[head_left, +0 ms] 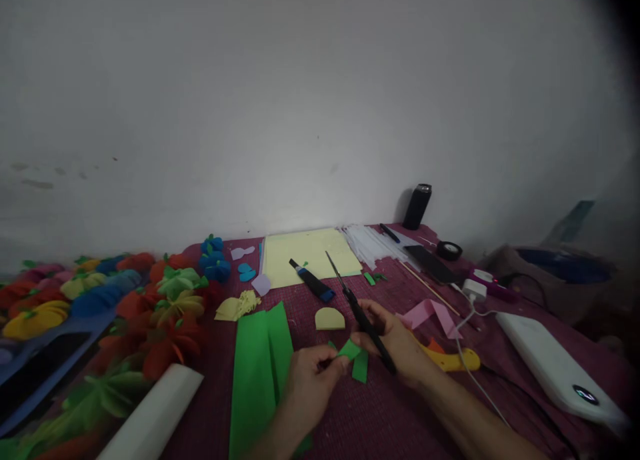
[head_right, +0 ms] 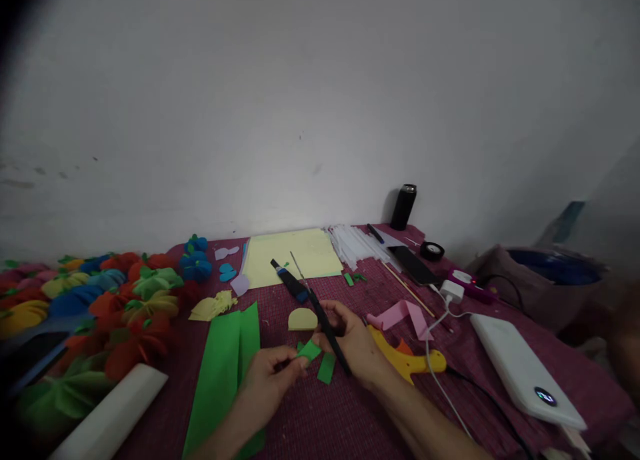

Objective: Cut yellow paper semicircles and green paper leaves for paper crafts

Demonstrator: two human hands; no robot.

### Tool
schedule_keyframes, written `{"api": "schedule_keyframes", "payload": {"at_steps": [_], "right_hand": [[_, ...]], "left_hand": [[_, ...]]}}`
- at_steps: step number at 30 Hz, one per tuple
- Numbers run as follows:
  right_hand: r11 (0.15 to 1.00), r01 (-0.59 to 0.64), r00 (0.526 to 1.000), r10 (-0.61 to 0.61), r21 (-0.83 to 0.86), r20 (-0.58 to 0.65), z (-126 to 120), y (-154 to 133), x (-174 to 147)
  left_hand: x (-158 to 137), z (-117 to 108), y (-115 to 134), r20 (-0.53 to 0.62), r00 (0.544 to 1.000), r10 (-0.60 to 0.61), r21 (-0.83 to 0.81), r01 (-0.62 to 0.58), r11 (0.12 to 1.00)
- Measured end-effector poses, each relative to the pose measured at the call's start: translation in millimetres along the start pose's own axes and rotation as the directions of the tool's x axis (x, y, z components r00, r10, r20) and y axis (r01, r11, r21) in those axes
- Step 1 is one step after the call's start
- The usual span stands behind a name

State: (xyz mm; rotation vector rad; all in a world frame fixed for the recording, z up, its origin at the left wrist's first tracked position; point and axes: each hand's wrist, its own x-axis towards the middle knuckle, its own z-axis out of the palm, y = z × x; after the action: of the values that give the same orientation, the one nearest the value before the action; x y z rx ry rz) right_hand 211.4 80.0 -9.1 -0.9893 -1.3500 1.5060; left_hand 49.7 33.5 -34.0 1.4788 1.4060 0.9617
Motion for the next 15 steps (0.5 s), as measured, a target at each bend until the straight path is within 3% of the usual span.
{"api": "schedule_keyframes", "payload": {"at_steps": [8,15], "right_hand": [[0.997,0.001,1.000,0.000,0.075,-0.011,1,-1,0],[0.998,-0.036,0.999,0.036,0.058,0.005,2,-2,0]], "left_hand": [[1,-5,4,-0.048,0.999,-0.005,-0.102,0.001,0.995],[3,-12,7,-0.224,0.974,0.026,-0.142,-0.059,0.988]]}}
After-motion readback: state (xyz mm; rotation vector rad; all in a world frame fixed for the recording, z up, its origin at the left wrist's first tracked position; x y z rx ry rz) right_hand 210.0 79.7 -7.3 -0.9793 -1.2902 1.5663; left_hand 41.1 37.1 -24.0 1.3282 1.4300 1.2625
